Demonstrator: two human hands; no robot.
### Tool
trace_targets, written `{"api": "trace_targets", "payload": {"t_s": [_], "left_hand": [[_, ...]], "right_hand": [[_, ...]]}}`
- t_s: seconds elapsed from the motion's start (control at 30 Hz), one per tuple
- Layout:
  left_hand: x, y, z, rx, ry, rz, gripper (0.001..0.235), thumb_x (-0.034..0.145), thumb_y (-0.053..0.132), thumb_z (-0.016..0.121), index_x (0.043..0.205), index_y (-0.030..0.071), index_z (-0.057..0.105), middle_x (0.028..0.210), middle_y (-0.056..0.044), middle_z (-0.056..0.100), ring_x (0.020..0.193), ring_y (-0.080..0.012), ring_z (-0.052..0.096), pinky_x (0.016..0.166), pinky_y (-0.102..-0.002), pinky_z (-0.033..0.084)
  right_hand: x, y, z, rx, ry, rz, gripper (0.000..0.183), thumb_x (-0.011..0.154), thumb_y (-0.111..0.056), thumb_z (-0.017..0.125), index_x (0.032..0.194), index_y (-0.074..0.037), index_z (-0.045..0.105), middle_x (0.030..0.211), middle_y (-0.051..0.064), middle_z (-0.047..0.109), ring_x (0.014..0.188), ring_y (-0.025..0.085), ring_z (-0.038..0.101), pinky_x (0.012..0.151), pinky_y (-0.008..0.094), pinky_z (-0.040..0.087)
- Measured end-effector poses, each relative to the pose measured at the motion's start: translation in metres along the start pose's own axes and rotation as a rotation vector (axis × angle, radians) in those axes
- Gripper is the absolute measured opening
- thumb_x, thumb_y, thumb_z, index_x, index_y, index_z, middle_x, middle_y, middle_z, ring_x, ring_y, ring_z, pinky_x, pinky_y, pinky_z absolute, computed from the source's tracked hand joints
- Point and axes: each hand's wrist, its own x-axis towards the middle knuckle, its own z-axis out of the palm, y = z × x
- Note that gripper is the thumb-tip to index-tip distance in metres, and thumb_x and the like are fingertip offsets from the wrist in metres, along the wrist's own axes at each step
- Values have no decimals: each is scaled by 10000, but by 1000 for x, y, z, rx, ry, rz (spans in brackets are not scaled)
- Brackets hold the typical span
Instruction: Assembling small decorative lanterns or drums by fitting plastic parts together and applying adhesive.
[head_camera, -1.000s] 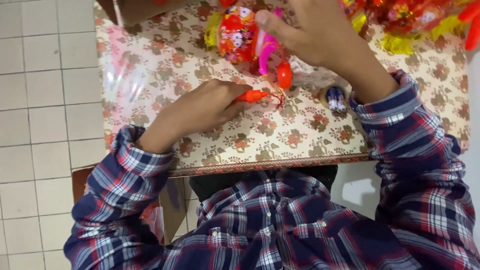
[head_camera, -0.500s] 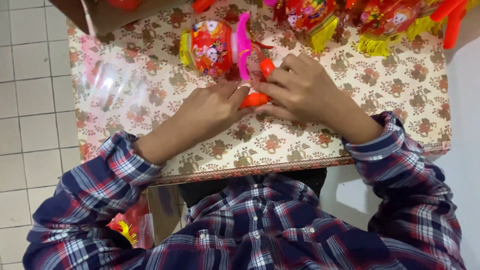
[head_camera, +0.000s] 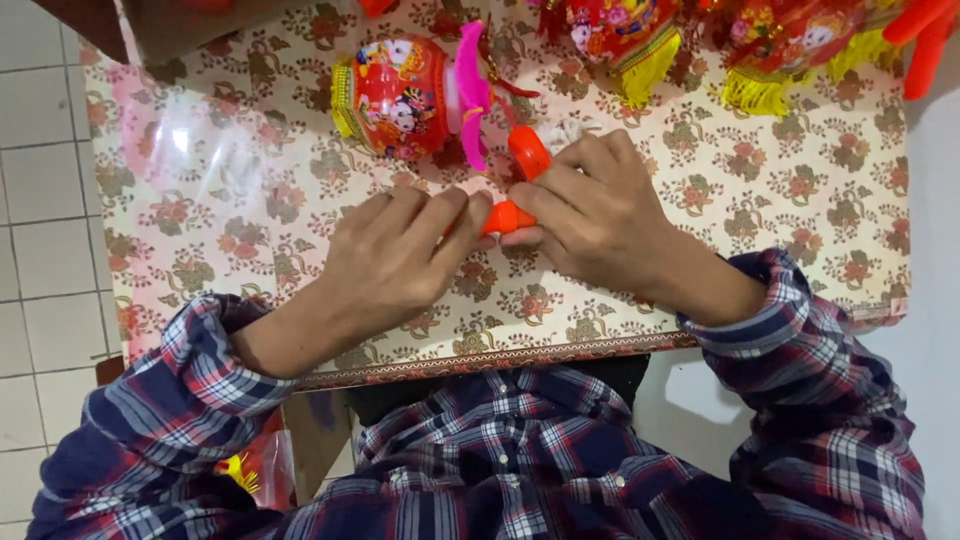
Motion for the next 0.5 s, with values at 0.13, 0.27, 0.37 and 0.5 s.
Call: {"api": "trace_targets", "payload": {"t_s": [0.13, 0.27, 0.37, 0.5], "left_hand": [[1, 3, 1, 27, 80, -16, 203, 1093, 265, 645, 1086, 70, 701, 929, -26, 671, 713, -161, 589, 542, -255, 429], [0, 4, 0, 68, 63, -13, 230, 1107, 291, 604, 1079, 94, 720, 927, -3, 690, 681, -115, 568, 535, -231, 401], [-2, 5, 3, 57, 79, -16, 193, 1094, 245, 611, 1073, 91, 726, 918, -5, 697, 666, -117, 564, 540, -233, 431], [-2, 5, 3, 54, 87, -22, 154, 1083, 218, 632, 1060, 105, 735, 899, 2, 699, 664, -105, 571, 533, -219, 402]], "right_hand": [[2, -3, -1, 11, 3, 0, 461, 1068, -478, 569, 936, -73, 745, 807, 28, 652, 804, 226, 508, 714, 352, 315], [1, -4, -1, 21, -6, 12, 435, 1061, -465, 600, 942, -78, 757, 813, 18, 653, 813, 227, 507, 710, 359, 309], [1, -6, -3, 35, -22, 22, 451, 1078, -463, 547, 953, -78, 744, 827, 12, 643, 812, 230, 496, 712, 361, 288], [1, -6, -4, 36, -42, 22, 452, 1076, -473, 544, 963, -83, 743, 857, 5, 642, 838, 233, 501, 723, 368, 307]]}}
